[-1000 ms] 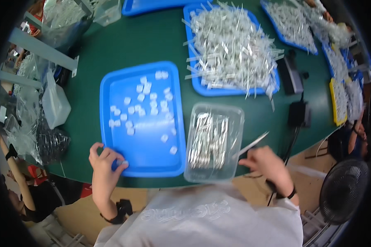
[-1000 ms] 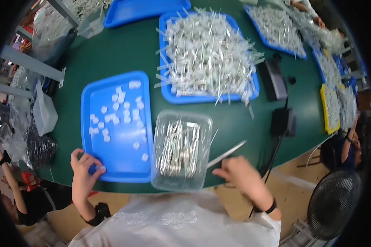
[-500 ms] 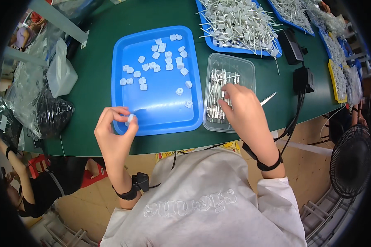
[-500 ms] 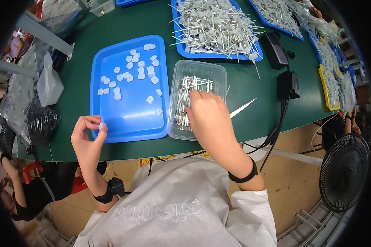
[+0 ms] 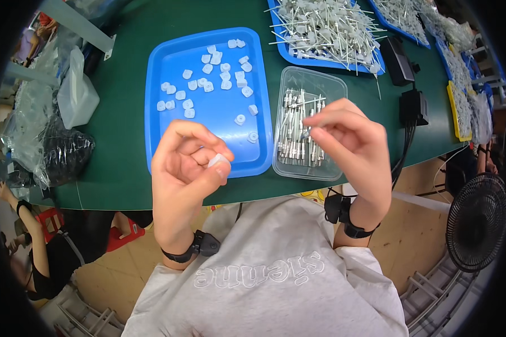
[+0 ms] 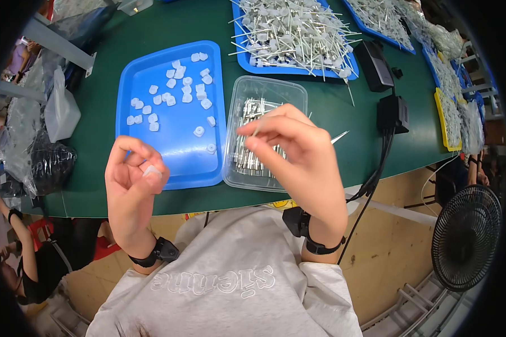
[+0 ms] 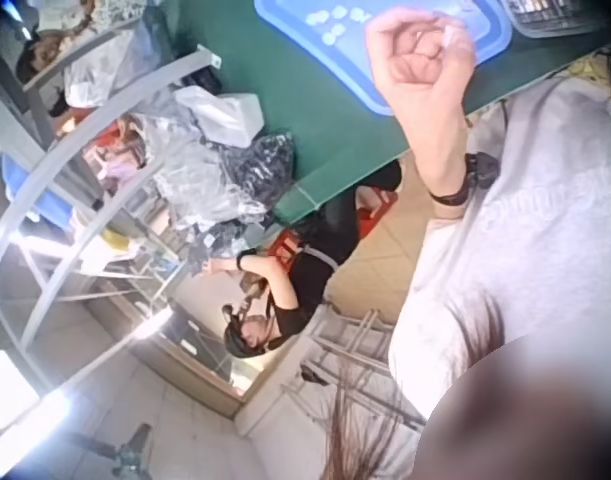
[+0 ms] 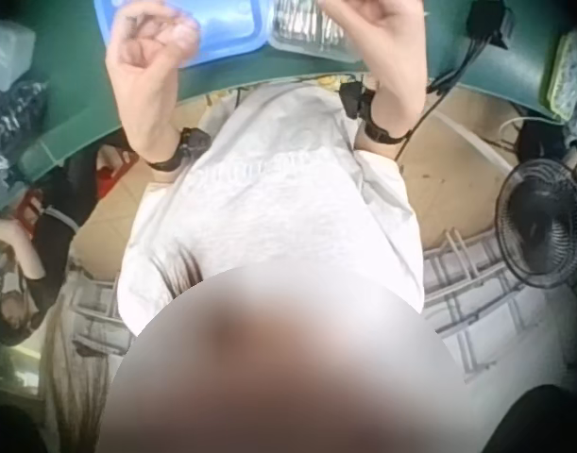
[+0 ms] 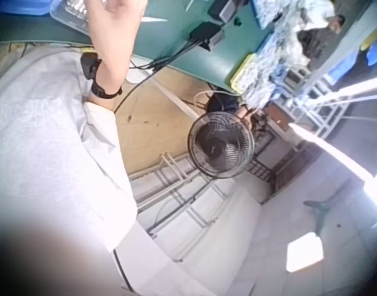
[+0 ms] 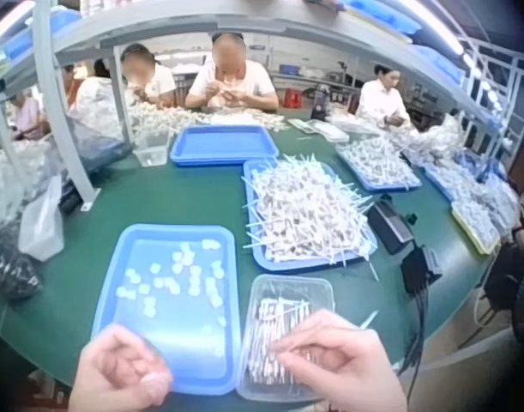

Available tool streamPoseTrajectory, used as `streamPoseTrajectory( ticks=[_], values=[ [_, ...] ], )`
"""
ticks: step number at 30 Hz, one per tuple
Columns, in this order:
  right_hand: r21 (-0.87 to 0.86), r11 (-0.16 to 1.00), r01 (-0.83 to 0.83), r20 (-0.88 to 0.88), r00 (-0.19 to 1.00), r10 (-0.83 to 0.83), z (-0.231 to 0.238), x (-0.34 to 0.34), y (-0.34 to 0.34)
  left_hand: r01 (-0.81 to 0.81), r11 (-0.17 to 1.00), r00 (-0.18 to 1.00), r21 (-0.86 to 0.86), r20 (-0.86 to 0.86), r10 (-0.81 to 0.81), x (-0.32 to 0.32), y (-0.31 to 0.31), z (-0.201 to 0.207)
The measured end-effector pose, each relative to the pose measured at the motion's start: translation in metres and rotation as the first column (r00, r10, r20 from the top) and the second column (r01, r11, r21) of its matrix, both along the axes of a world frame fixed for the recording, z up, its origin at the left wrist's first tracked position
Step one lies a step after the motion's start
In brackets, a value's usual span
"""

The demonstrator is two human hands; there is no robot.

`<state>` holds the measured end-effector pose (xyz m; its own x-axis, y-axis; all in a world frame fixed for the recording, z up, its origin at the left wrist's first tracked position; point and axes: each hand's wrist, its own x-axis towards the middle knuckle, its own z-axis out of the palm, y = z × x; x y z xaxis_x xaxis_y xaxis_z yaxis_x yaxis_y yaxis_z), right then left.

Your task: The worker is assembling small white plastic components by inserting metal pins and wires using tweezers.

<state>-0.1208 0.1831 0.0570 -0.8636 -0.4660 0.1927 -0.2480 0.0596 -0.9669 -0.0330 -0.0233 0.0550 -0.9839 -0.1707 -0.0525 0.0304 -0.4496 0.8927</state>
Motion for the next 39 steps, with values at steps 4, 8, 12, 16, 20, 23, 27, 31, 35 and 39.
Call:
streamPoseTrajectory(
  ticks=[4, 8, 12, 16, 20, 23, 27, 31, 35, 39],
  values=[
    [-0.391, 0.918, -0.07, 0.156, 0.978, 0.141, 0.016, 0.021, 0.003, 0.122, 0.989, 0.98, 0.079, -0.165, -0.108, -0.001, 0.007, -0.006],
    [-0.519, 0.843, -0.141, 0.119, 0.965, 0.234, 0.013, 0.031, 0.001, 0.049, 0.988, 0.994, 0.146, -0.099, -0.035, -0.002, 0.03, 0.009],
    [-0.539, 0.839, -0.078, 0.068, 0.988, 0.136, 0.014, 0.04, -0.008, 0.153, 0.969, 0.967, 0.194, -0.233, -0.106, -0.002, 0.035, 0.003],
    [-0.584, 0.81, -0.049, 0.065, 0.992, 0.107, 0.017, 0.045, -0.008, 0.207, 0.941, 0.963, 0.267, -0.227, -0.148, -0.001, 0.036, 0.009],
    [-0.541, 0.835, -0.098, -0.037, 0.995, 0.093, 0.018, 0.047, -0.01, 0.293, 0.893, 0.95, 0.341, -0.212, -0.23, 0.002, 0.035, 0.009],
    [-0.517, 0.85, -0.099, -0.178, 0.984, 0.007, 0.018, 0.048, -0.016, 0.342, 0.857, 0.932, 0.385, -0.257, -0.256, 0.002, 0.036, 0.006],
    [-0.51, 0.852, -0.119, -0.269, 0.963, -0.026, 0.014, 0.044, -0.019, 0.323, 0.845, 0.928, 0.427, -0.316, -0.195, 0.002, 0.042, 0.004],
    [-0.529, 0.844, -0.087, -0.207, 0.978, -0.029, 0.012, 0.05, -0.017, 0.303, 0.906, 0.904, 0.295, -0.391, -0.175, 0.0, 0.035, -0.009],
    [-0.521, 0.85, -0.081, -0.183, 0.983, -0.018, 0.013, 0.051, -0.016, 0.284, 0.903, 0.932, 0.322, -0.315, -0.181, 0.001, 0.037, -0.001],
    [-0.476, 0.874, -0.099, -0.286, 0.957, -0.048, 0.011, 0.05, -0.015, 0.283, 0.933, 0.954, 0.222, -0.163, -0.251, 0.002, 0.039, 0.013]
  ],
)
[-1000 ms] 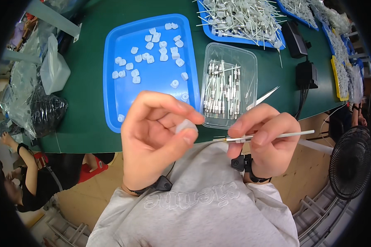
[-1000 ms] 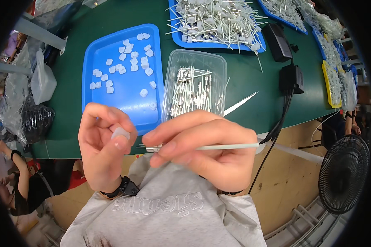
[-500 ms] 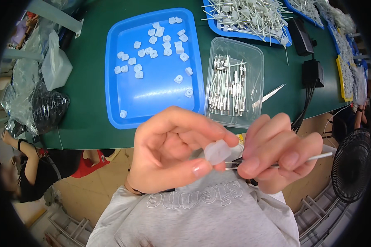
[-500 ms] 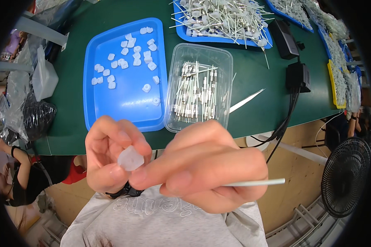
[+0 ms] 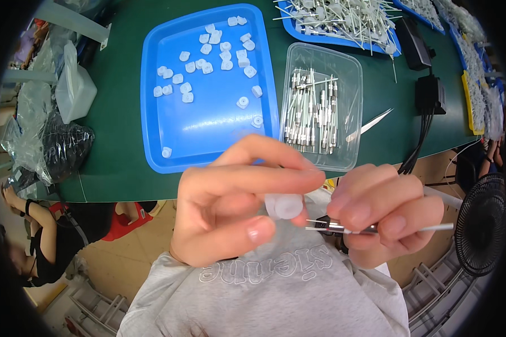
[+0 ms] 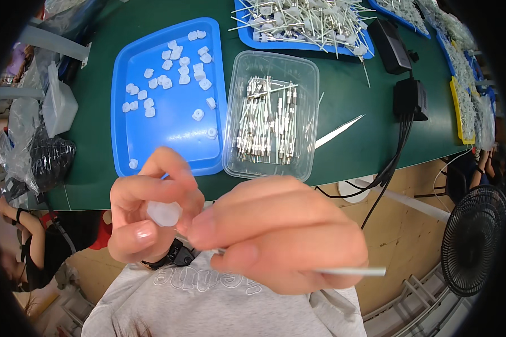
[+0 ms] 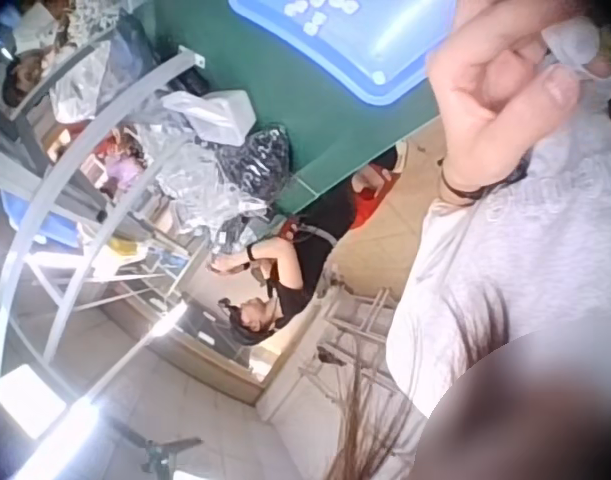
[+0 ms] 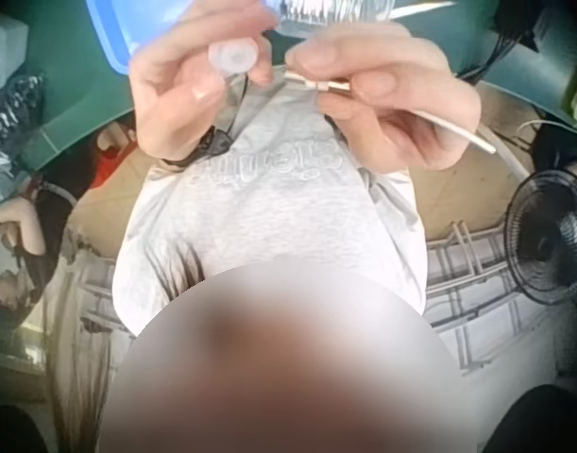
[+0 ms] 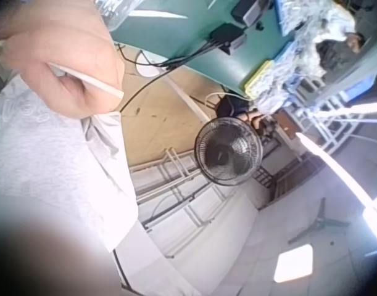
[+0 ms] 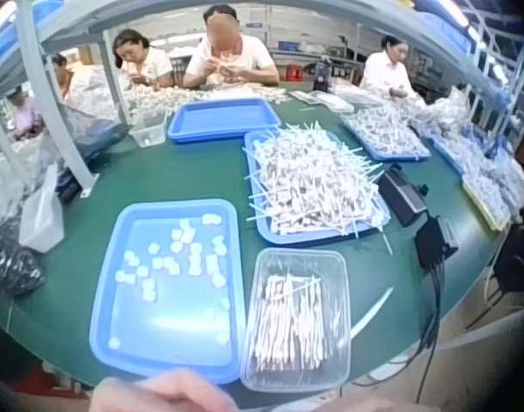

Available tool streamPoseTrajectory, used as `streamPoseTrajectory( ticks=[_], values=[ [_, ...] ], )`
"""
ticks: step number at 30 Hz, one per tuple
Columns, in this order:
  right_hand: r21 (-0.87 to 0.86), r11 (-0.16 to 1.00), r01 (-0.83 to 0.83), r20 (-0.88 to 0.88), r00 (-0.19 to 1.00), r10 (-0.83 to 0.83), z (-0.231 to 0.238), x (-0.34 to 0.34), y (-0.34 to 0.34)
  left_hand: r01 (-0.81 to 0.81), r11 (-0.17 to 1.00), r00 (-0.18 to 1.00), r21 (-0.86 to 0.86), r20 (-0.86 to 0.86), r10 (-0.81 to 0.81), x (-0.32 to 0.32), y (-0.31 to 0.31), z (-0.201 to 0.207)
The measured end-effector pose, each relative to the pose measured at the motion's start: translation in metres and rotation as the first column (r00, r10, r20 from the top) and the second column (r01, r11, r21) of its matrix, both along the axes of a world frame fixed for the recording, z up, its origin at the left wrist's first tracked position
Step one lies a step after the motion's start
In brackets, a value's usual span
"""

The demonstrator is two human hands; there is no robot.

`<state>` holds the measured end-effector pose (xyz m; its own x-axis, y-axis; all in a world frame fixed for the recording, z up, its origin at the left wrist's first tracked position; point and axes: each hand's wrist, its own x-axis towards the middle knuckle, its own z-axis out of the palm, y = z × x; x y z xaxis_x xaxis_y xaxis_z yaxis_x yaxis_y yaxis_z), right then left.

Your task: The worker is assembling small white plastic components by inserting metal pins and wires using tweezers.

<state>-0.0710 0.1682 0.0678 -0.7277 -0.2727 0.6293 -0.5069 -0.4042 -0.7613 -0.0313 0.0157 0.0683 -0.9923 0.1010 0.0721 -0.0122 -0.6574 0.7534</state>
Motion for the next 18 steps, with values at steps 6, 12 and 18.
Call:
streamPoseTrajectory(
  ticks=[6, 12, 18],
  values=[
    [0.204, 0.977, 0.064, -0.163, 0.986, -0.03, 0.009, -0.001, 0.006, 0.048, 0.999, 0.996, -0.008, -0.079, -0.049, -0.001, 0.004, -0.005],
    [0.323, 0.943, 0.078, -0.204, 0.979, -0.011, 0.015, -0.001, 0.016, 0.099, 0.989, 0.991, 0.114, -0.102, -0.087, -0.003, 0.005, -0.011],
    [0.263, 0.958, 0.113, -0.173, 0.982, -0.068, 0.011, 0.003, 0.013, 0.111, 0.955, 0.982, 0.275, -0.18, -0.062, -0.003, 0.008, -0.016]
  ],
)
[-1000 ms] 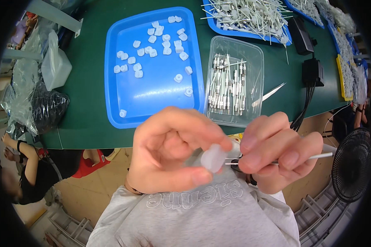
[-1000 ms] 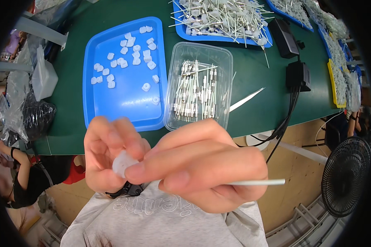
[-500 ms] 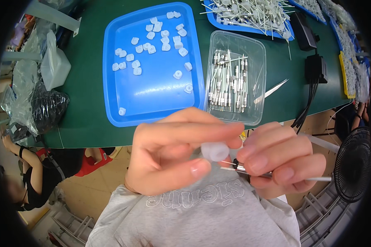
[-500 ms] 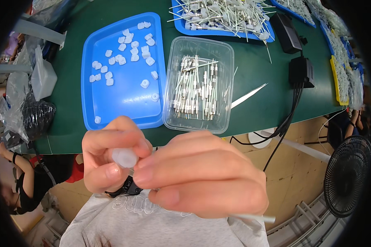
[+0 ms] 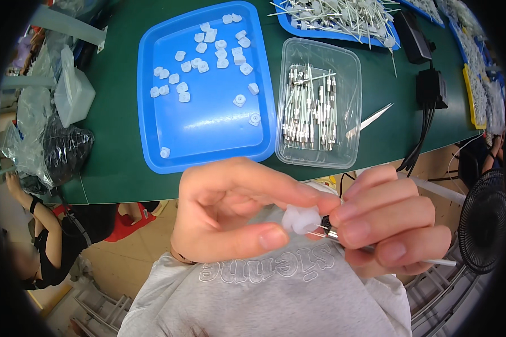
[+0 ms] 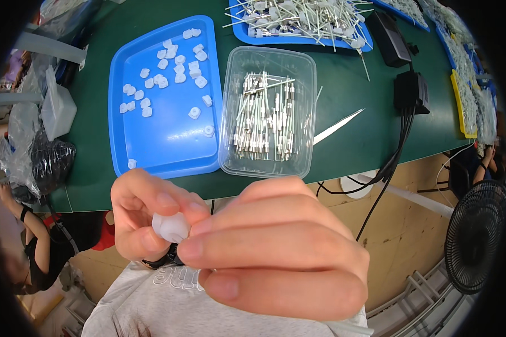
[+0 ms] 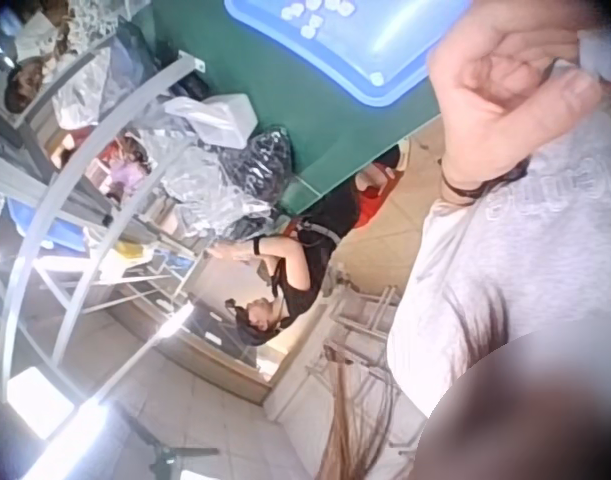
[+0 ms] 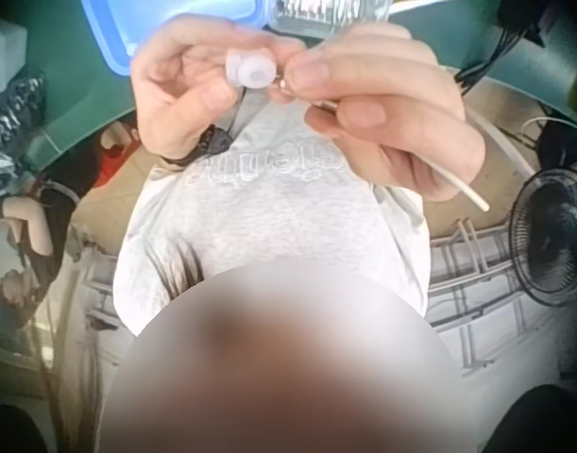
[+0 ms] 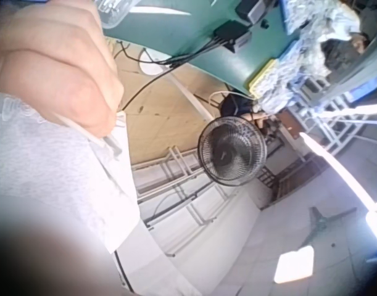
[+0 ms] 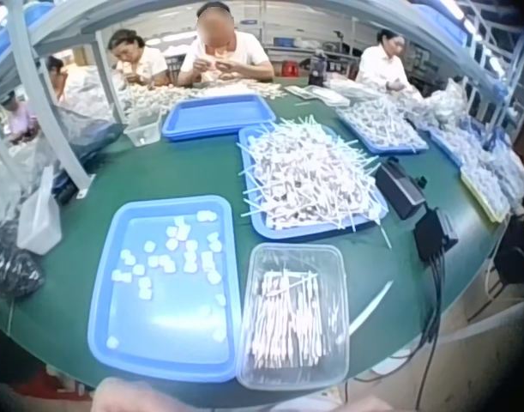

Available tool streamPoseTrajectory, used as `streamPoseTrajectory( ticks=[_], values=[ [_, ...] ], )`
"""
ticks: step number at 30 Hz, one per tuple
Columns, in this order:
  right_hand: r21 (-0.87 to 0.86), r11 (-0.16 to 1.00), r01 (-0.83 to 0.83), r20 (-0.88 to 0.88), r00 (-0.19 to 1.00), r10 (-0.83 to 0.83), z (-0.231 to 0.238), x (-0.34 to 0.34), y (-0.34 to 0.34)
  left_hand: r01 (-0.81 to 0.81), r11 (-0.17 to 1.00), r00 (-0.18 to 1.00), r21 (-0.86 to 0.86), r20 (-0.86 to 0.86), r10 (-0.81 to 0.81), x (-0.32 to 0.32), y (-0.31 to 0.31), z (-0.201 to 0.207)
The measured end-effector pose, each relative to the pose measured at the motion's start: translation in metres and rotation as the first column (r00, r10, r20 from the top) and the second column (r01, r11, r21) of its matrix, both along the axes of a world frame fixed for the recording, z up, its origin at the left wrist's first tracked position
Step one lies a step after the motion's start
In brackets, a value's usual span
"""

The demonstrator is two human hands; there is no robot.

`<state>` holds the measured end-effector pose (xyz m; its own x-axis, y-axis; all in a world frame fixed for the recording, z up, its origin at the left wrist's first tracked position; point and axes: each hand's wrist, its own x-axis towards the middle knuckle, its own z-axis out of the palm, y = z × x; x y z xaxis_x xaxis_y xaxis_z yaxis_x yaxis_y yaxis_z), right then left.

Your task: The worker is assembling small white plastic components by inserting metal pins and wires using tweezers.

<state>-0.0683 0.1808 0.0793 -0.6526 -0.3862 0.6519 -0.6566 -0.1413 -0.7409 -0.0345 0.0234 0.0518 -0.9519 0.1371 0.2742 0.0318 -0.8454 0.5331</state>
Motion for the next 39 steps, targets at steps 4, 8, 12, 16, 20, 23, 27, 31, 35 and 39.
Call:
streamPoseTrajectory(
  ticks=[4, 8, 12, 16, 20, 23, 27, 31, 35, 39],
  values=[
    [0.09, 0.996, 0.018, -0.012, 1.0, -0.017, 0.006, 0.002, 0.003, 0.012, 0.999, 1.0, -0.041, 0.01, -0.012, 0.001, -0.003, -0.001],
    [0.106, 0.994, -0.001, -0.099, 0.995, 0.012, 0.001, 0.0, 0.01, 0.014, 0.996, 1.0, -0.083, 0.021, -0.013, 0.001, -0.003, 0.0],
    [0.113, 0.994, -0.015, -0.123, 0.992, 0.029, -0.001, 0.0, 0.012, 0.007, 0.996, 0.999, -0.092, 0.046, -0.003, 0.002, -0.003, -0.001],
    [0.208, 0.978, -0.008, -0.109, 0.994, 0.031, 0.006, -0.001, 0.013, -0.012, 0.993, 0.999, -0.118, 0.042, 0.017, 0.003, -0.003, -0.003],
    [0.222, 0.975, 0.02, -0.068, 0.998, -0.005, 0.009, 0.0, 0.012, 0.001, 0.997, 0.997, -0.081, 0.076, 0.005, 0.001, -0.001, -0.002],
    [0.214, 0.977, 0.022, -0.046, 0.999, -0.013, 0.006, 0.002, 0.009, -0.002, 0.997, 0.996, -0.083, 0.09, 0.01, 0.003, -0.002, -0.004],
    [0.249, 0.968, -0.011, -0.016, 1.0, 0.015, 0.011, 0.0, 0.012, -0.003, 0.996, 0.996, -0.093, 0.088, 0.011, 0.003, -0.002, -0.003],
    [0.243, 0.97, -0.018, -0.006, 1.0, 0.02, 0.011, -0.001, 0.012, -0.007, 0.988, 0.993, -0.157, 0.111, 0.025, 0.002, -0.002, 0.0],
    [0.235, 0.971, -0.035, -0.004, 0.999, 0.037, 0.009, -0.002, 0.013, -0.023, 0.964, 0.99, -0.265, 0.125, 0.058, 0.003, -0.002, 0.003],
    [0.245, 0.965, -0.087, -0.027, 0.995, 0.097, 0.008, -0.006, 0.016, -0.021, 0.958, 0.99, -0.285, 0.127, 0.06, 0.003, -0.003, 0.003]
  ],
)
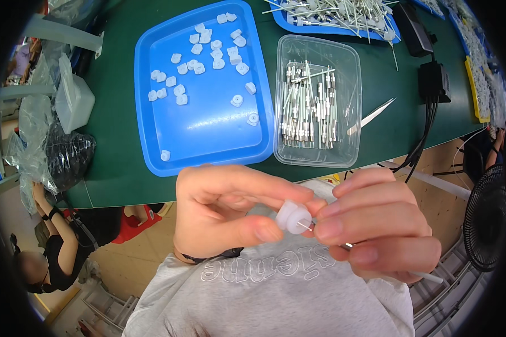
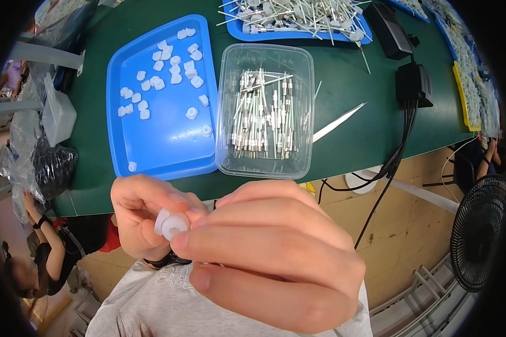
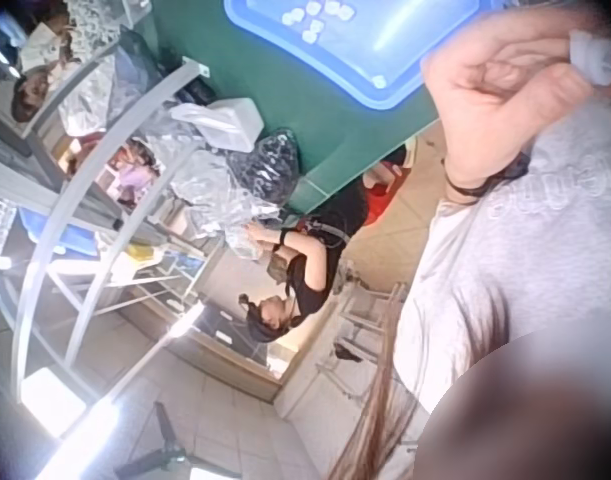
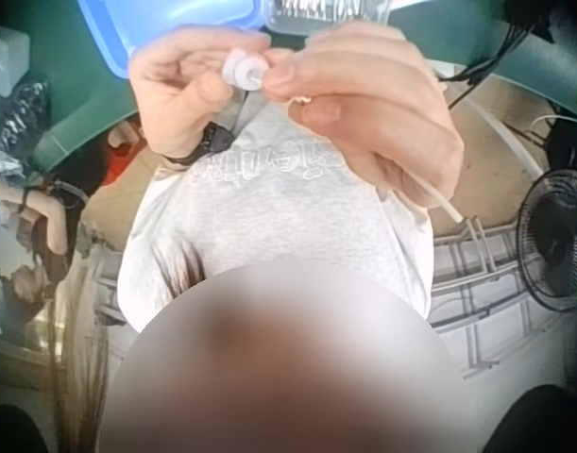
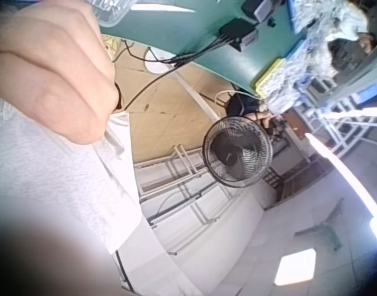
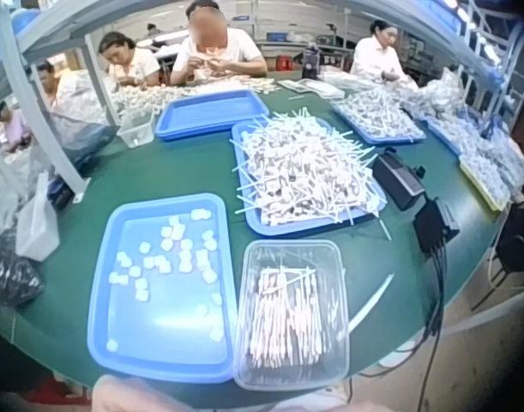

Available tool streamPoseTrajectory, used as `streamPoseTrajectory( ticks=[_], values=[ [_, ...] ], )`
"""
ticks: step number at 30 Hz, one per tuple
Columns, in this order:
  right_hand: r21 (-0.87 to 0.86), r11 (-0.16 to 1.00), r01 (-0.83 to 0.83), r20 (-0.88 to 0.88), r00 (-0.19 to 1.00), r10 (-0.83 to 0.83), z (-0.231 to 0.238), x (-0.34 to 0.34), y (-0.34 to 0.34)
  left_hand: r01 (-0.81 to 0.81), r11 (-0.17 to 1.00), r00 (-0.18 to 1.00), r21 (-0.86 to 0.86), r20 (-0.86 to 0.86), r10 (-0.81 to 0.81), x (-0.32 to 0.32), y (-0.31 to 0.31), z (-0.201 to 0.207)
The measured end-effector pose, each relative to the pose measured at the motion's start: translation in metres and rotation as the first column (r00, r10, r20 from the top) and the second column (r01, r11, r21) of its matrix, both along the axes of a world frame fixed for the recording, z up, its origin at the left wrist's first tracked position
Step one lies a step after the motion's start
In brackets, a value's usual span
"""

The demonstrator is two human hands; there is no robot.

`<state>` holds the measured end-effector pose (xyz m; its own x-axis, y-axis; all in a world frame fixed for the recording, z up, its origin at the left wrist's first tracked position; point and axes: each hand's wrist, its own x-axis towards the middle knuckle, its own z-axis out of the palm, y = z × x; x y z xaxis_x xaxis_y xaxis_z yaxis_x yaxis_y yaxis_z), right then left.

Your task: The worker is assembling small white plastic components by inserting metal pins and wires using tweezers.

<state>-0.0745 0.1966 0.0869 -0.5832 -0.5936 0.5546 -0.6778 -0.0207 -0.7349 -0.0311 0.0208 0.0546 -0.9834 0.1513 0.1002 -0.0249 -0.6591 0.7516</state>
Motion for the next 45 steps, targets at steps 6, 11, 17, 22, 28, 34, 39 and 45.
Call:
streamPoseTrajectory(
  ticks=[6, 11, 17, 22, 28, 34, 39, 45],
  values=[
    [0.007, 1.0, -0.002, 0.02, 1.0, 0.002, 0.005, 0.001, 0.001, -0.003, 1.0, 0.999, 0.031, -0.054, 0.005, -0.002, 0.001, -0.004],
    [-0.062, 0.997, 0.04, 0.103, 0.994, -0.034, -0.002, 0.005, -0.003, -0.078, 0.977, 0.958, -0.198, -0.285, 0.018, -0.008, -0.007, -0.01],
    [-0.112, 0.993, 0.023, 0.087, 0.996, -0.013, -0.008, 0.002, -0.004, -0.179, 0.939, 0.931, -0.292, -0.358, 0.066, -0.009, -0.006, -0.008],
    [-0.082, 0.995, 0.064, 0.068, 0.996, -0.058, -0.009, 0.002, -0.008, -0.231, 0.906, 0.919, -0.355, -0.384, 0.084, -0.009, -0.005, -0.009],
    [-0.136, 0.985, 0.103, 0.057, 0.994, -0.096, -0.017, -0.003, -0.01, -0.255, 0.885, 0.931, -0.39, -0.346, 0.116, -0.01, -0.004, -0.005],
    [-0.292, 0.938, 0.186, 0.102, 0.981, -0.162, -0.025, -0.002, -0.021, -0.234, 0.857, 0.964, -0.46, -0.221, 0.146, -0.005, -0.003, 0.005],
    [-0.344, 0.929, 0.135, 0.158, 0.984, -0.084, -0.033, -0.005, -0.021, -0.213, 0.861, 0.977, -0.462, -0.113, 0.181, -0.003, -0.001, 0.01],
    [-0.337, 0.925, 0.176, 0.272, 0.959, -0.083, -0.039, -0.009, -0.018, -0.2, 0.872, 0.979, -0.446, -0.134, 0.156, -0.009, 0.001, 0.007]
  ],
)
